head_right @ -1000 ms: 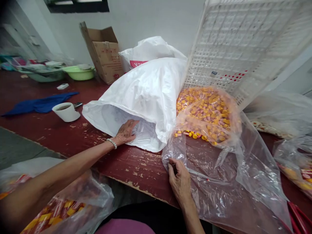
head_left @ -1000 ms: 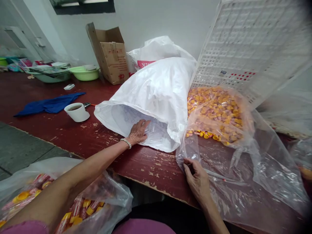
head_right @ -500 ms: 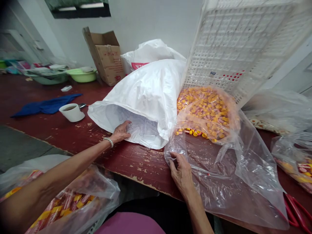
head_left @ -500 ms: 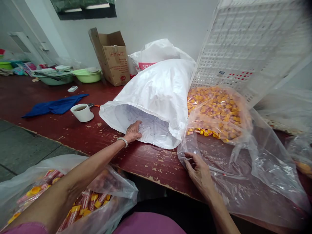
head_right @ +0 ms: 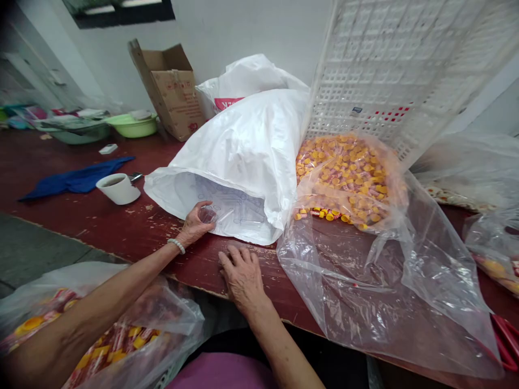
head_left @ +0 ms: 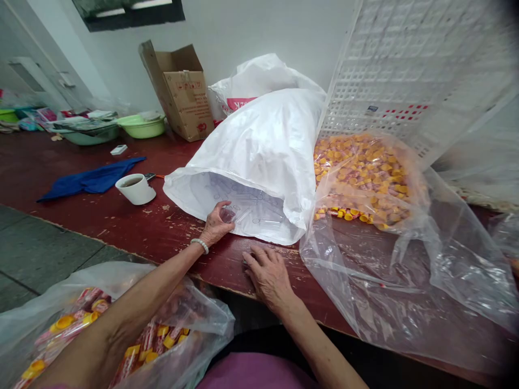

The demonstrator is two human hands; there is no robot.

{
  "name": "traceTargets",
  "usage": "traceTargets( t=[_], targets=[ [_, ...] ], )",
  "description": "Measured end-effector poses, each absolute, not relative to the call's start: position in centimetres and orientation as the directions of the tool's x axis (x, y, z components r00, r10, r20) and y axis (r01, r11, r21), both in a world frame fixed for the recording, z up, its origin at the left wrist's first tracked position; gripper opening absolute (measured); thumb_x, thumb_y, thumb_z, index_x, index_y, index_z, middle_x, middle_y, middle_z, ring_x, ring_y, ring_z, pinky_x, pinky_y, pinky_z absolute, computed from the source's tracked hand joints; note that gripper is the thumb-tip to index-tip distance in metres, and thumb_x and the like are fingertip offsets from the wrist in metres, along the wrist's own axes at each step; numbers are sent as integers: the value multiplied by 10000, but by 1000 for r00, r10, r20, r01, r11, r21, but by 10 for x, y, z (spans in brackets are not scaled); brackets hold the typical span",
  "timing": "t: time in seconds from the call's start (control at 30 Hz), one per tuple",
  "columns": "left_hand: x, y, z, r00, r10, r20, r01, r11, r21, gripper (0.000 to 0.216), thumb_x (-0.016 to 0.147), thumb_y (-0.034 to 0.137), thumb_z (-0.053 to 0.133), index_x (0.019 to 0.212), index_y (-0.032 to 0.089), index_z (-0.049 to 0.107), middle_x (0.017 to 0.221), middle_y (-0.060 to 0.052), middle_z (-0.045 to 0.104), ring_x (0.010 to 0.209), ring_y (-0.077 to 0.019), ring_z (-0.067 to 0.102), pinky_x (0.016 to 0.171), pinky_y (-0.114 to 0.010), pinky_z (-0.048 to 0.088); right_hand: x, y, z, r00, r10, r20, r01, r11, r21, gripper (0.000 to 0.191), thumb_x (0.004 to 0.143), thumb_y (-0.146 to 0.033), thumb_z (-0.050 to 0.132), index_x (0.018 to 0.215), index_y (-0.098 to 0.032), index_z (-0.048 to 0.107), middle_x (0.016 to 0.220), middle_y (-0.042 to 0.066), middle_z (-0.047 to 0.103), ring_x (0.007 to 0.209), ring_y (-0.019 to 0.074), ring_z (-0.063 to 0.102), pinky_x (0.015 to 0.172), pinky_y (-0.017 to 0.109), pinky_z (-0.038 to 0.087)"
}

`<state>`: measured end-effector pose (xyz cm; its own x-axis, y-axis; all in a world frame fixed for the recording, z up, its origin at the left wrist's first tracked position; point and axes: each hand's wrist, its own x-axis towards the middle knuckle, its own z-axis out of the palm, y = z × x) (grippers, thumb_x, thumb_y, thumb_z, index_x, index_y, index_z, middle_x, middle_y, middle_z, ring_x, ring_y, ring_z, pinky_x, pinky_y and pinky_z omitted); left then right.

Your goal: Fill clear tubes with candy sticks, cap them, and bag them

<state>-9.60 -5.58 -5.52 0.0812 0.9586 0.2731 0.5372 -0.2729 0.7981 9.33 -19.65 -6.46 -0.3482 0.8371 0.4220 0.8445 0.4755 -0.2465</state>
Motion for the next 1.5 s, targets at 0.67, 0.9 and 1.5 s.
traceTargets(
  t=[0.67,0.9,1.5],
  targets=[
    [-31,-149,-10,279,941,193,-22,-194,981,383,627,152,717,968,158,543,853,-48,643,765,-150,628,711,-260,530,110,-204,-17,238,970,47,-319,124,-940,397,735,-276,707,1090,-241,533,1038,15,639,961,138,611,879,298,488],
    [-18,-166,-5,302,943,139,-105,-112,988,404,609,140,755,959,141,554,836,-32,626,751,-131,610,708,-236,513,117,-210,-14,275,958,81,-251,152,-956,396,743,-281,699,1109,-235,553,996,17,634,910,141,608,852,309,502],
    [-4,-171,-10,420,907,26,-282,104,954,521,588,121,782,1016,182,490,951,-80,679,812,-199,659,661,-254,512,138,-212,-19,261,958,117,-12,124,-992,402,645,-305,774,994,-205,602,815,-14,612,716,128,590,681,273,493]
  ],
)
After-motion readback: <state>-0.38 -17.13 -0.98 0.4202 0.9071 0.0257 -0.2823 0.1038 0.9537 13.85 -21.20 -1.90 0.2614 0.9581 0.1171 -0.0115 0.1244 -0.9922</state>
